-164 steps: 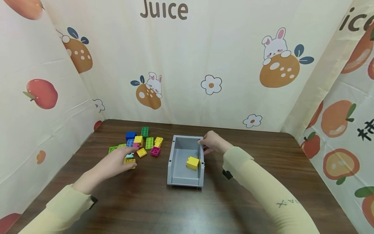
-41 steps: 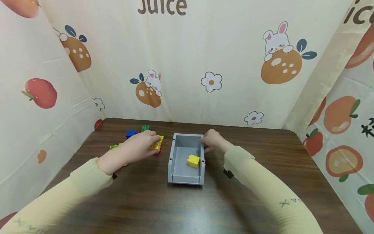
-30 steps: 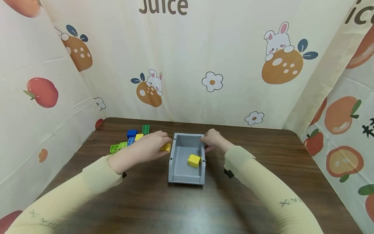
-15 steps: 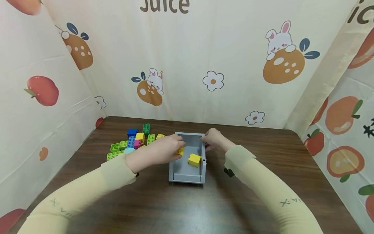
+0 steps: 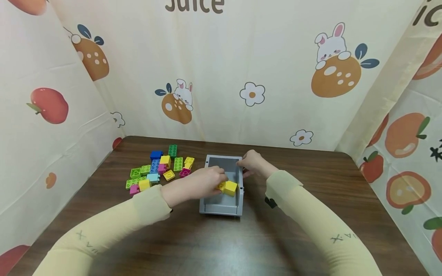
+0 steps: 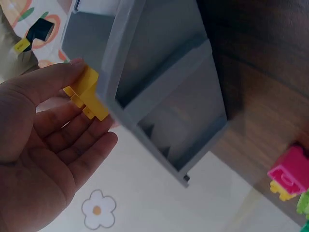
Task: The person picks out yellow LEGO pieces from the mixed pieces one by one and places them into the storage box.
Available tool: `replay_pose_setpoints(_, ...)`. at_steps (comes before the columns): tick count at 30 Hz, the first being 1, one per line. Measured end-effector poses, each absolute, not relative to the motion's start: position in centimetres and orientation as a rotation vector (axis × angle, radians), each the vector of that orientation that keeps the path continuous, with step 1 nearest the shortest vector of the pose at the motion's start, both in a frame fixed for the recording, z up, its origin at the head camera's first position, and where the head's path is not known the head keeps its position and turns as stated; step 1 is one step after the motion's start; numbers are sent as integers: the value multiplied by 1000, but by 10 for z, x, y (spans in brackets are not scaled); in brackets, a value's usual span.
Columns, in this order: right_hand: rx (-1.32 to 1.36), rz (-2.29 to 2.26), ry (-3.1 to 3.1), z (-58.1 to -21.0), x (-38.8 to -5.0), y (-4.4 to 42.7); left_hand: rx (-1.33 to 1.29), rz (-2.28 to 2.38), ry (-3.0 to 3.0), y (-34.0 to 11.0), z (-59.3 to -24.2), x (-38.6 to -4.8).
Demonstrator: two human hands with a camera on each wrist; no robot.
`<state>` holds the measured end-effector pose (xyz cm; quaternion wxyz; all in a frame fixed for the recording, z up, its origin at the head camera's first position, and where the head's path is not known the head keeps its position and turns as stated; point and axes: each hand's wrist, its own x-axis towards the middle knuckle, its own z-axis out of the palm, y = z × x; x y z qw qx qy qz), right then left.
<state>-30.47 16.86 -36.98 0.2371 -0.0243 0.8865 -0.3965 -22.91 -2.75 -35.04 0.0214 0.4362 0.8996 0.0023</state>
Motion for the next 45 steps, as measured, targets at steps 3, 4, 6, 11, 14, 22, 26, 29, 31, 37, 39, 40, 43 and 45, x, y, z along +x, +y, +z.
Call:
replay_pose_setpoints(3,-73,-1098,2426,-370,-304,169,1362,20,2762,-25,-355,-229)
replay_pose_setpoints(4,-73,-1100,2426,-369,-304,169,1371,23,2752,-25,-357,-230)
replay_pose_setpoints(6,-70,-1106,2423,-369,-304,169,1387,42,2730,-23,-361,-230)
replay_pose_setpoints(11,-67,-1108,2424,-369,-303,168,1442,56,2692,-19,-369,-233)
replay_pose_setpoints(14,-66,-1107,2425,-369,-303,168,1453,49,2675,-17,-372,-233)
replay_pose_setpoints(22,-69,-1115,2432,-369,-303,169,1422,45,2608,-11,-379,-236)
replay_pose_setpoints(26,-72,-1105,2434,-368,-302,169,1439,40,2602,-8,-384,-239)
replay_pose_setpoints(29,-78,-1105,2435,-368,-302,169,1449,44,2601,-6,-386,-239)
replay_pose_setpoints(31,-77,-1108,2437,-368,-301,169,1454,41,2603,-3,-387,-239)
replay_pose_setpoints(37,-86,-1117,2438,-369,-302,169,1460,-23,2614,3,-388,-237)
replay_pose_setpoints(39,-81,-1120,2437,-369,-302,169,1473,-71,2627,4,-389,-236)
replay_pose_setpoints(40,-79,-1118,2438,-369,-302,169,1475,-91,2634,5,-390,-236)
replay_pose_setpoints(43,-73,-1122,2436,-370,-302,169,1491,-144,2653,6,-393,-236)
replay_pose_setpoints(45,-74,-1117,2440,-370,-302,169,1487,-160,2656,7,-396,-237)
